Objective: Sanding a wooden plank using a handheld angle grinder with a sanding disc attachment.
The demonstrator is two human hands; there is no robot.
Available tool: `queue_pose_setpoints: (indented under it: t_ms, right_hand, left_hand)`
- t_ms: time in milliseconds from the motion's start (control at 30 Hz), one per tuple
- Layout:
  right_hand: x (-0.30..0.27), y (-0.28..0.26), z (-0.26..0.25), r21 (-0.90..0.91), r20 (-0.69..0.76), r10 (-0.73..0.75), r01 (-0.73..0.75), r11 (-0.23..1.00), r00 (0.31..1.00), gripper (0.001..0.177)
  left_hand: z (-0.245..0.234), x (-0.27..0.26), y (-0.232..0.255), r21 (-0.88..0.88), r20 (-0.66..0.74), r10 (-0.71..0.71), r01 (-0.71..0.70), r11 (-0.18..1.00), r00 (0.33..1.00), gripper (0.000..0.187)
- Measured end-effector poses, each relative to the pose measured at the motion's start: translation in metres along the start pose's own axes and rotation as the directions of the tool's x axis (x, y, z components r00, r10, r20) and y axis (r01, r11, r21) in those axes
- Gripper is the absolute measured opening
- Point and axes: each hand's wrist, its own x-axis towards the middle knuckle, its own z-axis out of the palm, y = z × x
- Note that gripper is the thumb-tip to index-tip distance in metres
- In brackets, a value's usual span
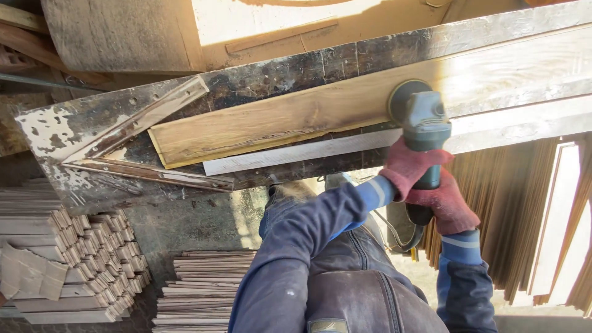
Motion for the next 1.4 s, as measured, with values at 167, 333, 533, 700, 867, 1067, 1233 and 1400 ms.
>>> queue_pose_setpoints:
  t_ms: [167,333,533,700,867,1067,1233,1400]
  right_hand:
    - [0.002,-0.004,-0.001,-0.03,0.074,-0.027,0.029,0.999,0.997,0.068]
    - [-0.006,-0.003,0.058,-0.057,0.204,-0.061,0.074,0.996,0.977,0.076]
    - [-0.008,-0.012,0.173,-0.233,0.42,-0.041,0.152,0.961,0.907,0.083]
    - [-0.02,-0.031,0.258,-0.294,0.668,-0.053,0.328,0.898,0.742,0.1]
    - [-0.019,-0.032,0.265,-0.487,0.659,0.053,0.372,0.79,0.751,0.108]
    - [0.0,-0.039,0.165,-0.379,0.549,-0.036,0.287,0.88,0.835,0.102]
    - [0.037,-0.037,0.027,-0.128,0.368,-0.126,0.185,0.974,0.921,0.071]
    - [0.037,-0.05,-0.088,-0.095,0.161,-0.045,0.061,0.994,0.986,0.067]
  left_hand:
    - [-0.012,0.007,-0.011,0.063,-0.031,-0.027,0.029,0.998,0.999,0.061]
    - [-0.091,-0.008,-0.018,-0.057,-0.176,0.026,-0.036,0.998,0.984,0.053]
    - [-0.235,-0.002,0.001,-0.215,-0.318,0.036,-0.109,0.971,0.948,0.053]
    - [-0.325,-0.027,0.027,-0.406,-0.526,0.028,-0.28,0.87,0.85,0.069]
    - [-0.331,-0.028,0.025,-0.415,-0.547,0.061,-0.334,0.846,0.835,0.068]
    - [-0.24,0.048,0.001,-0.344,-0.386,0.131,-0.274,0.898,0.913,0.051]
    - [-0.076,0.079,-0.01,-0.18,-0.28,0.105,-0.16,0.971,0.954,0.065]
    - [0.08,0.047,0.004,0.281,-0.106,0.093,-0.06,0.958,0.99,0.089]
